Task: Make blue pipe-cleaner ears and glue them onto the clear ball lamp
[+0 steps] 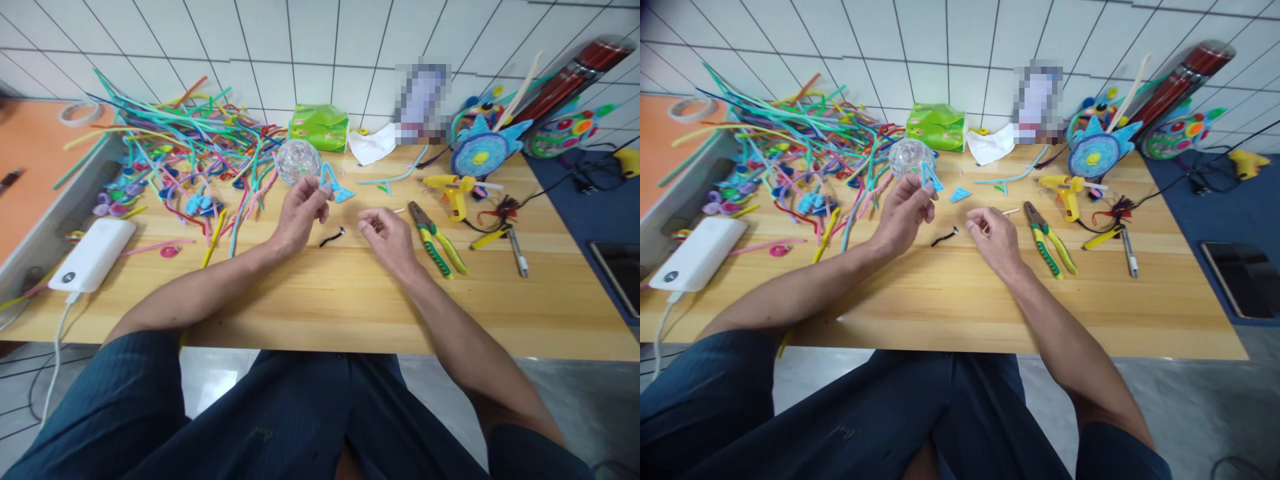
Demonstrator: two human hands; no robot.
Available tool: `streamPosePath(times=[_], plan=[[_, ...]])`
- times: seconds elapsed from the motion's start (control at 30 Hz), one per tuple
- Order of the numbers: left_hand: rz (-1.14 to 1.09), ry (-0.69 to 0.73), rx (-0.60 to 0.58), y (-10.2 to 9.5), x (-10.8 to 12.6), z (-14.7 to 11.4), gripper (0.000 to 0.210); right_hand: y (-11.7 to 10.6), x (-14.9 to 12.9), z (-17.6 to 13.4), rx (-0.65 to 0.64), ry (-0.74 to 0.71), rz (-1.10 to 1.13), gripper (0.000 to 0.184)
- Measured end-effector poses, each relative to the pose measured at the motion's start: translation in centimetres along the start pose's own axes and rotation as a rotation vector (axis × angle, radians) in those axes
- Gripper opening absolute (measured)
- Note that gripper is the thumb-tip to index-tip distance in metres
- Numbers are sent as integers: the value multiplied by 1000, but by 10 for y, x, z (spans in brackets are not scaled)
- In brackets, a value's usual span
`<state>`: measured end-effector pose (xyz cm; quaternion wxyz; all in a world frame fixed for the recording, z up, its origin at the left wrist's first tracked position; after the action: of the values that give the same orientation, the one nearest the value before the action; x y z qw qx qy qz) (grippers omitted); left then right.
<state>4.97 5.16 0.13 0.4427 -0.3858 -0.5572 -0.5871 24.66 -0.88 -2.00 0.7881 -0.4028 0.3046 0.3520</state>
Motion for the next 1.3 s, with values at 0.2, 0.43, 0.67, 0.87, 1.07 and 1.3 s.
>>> streamPosePath(times=[0.2,0.43,0.67,0.87,1.07,1.3], plan=[[0,-11,18,12,28,-1,25,32,-8,-6,-305,-301,-302,22],[33,-78,-58,9,21,-11,24,41,0,10,-321,-293,-445,18],[195,-157,-235,6,-13,-38,41,-10,30,51,33,-69,-313,11],[253,-150,-339,10,-38,-39,49,-50,30,94,315,-20,-213,14],[279,-164,-413,4,-43,-36,43,-58,46,128,310,-38,-270,27],[307,-143,-452,2,-38,-39,35,-48,37,113,135,-121,-315,25]])
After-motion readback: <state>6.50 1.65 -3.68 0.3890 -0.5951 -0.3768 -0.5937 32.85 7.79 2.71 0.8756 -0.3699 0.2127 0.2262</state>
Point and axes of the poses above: each hand's wrist, its own z-axis towards the middle knuckle, its own y-axis out of the palm, x = y × z, the point moved 4 cm from there along z, towards the middle knuckle, and after that the axes turned 12 degrees about x, right-handed, at the moved point
